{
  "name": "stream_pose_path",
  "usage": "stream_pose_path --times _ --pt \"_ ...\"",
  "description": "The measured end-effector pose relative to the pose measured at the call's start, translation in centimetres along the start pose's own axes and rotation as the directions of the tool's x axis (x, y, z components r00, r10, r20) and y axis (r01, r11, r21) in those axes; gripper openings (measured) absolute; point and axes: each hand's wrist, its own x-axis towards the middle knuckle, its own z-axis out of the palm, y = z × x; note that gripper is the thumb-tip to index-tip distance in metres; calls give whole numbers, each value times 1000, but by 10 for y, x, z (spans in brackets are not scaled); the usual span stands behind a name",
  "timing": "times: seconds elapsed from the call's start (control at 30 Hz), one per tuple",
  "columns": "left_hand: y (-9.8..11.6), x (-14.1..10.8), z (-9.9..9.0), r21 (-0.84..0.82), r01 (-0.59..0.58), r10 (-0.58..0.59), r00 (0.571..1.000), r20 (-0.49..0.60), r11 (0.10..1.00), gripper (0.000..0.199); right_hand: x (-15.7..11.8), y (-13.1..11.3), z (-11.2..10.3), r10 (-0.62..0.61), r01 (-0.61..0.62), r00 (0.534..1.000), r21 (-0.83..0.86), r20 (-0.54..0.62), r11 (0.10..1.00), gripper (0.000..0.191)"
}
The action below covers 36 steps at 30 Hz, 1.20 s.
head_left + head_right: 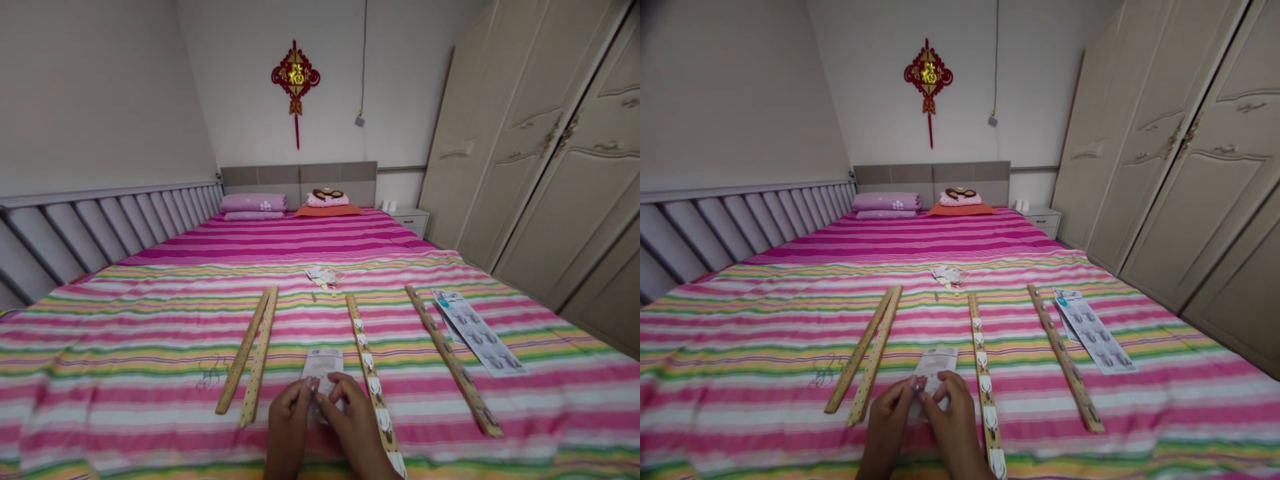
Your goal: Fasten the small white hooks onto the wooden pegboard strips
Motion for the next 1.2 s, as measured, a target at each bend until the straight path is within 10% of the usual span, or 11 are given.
stream_pose_path --times 0.13,0.37,0.57,0.83,1.2 --pt "-9 -8 3 40 -32 34 999 -42 999 32 4 4 6 222 -197 952 134 -210 971 49" --pt "-27 -17 -4 49 -86 88 995 -42 995 30 4 2 21 472 -445 868 666 156 598 58" --pt "-28 3 -7 -135 305 -293 951 98 943 53 7 10 24 406 -429 896 588 180 686 36" --pt "-8 17 -5 -188 349 -242 869 432 918 44 19 9 15 334 -425 905 547 263 721 24" --pt "1 31 3 -90 557 -498 794 348 826 70 36 1 19 320 -461 883 504 344 730 19"
